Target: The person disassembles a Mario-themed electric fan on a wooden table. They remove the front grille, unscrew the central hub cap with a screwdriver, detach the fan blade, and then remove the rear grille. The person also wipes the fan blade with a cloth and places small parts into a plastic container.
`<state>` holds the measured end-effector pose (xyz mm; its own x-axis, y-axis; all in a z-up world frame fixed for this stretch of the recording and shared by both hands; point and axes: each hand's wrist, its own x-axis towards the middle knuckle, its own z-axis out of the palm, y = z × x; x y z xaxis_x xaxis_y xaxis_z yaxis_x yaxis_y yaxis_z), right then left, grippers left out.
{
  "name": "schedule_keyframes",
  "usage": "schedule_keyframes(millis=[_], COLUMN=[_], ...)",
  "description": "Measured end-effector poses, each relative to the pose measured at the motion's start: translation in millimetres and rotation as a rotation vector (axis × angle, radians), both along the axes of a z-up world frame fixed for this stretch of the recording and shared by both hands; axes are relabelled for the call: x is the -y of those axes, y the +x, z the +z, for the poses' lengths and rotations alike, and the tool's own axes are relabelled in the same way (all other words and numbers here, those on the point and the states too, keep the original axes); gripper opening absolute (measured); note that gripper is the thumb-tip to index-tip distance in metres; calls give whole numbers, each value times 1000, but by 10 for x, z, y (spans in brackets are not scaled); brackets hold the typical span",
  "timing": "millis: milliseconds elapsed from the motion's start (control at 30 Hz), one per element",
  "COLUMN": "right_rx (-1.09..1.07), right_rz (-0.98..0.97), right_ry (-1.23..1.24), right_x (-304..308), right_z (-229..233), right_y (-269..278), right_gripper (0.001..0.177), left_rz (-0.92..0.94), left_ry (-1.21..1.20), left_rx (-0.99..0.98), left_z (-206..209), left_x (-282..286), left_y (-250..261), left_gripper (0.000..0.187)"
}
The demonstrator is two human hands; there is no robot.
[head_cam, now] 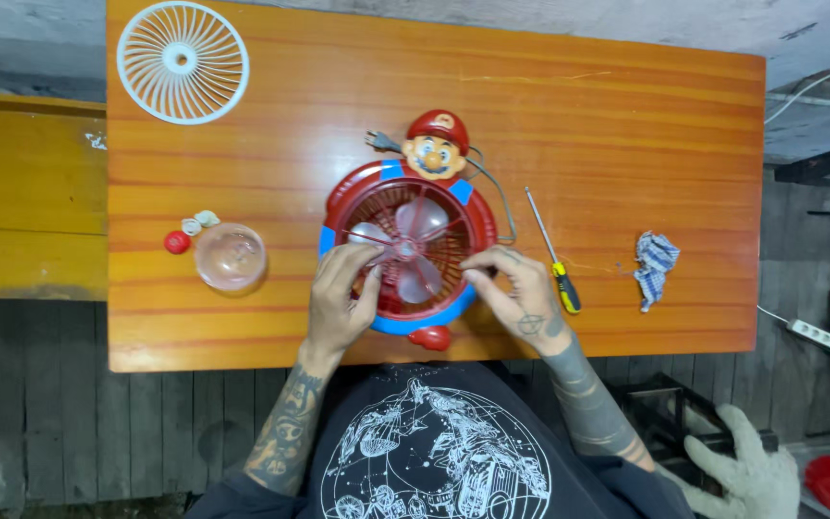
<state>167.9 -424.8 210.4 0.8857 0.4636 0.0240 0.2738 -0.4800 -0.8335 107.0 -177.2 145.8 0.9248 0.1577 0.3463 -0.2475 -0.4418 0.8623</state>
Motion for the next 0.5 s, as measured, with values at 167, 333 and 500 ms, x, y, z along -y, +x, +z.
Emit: schedule_keyframes(millis=[167, 333, 500], right_rx=[-100, -296, -508], right_rz=[-190, -212, -100], right_ry=[78, 190, 289], right_x=[990, 1353, 1069], right_z=[-439, -1094, -1677], right_y=[-48, -34, -4], right_gripper=[13, 33, 72], left_rz=[48, 191, 506], left_ry=[2, 182, 248], left_rx=[-71, -92, -183], left_z=[69, -83, -329], left_x=[762, 966, 589], left_y=[-122, -174, -201], left_gripper=[24, 28, 63])
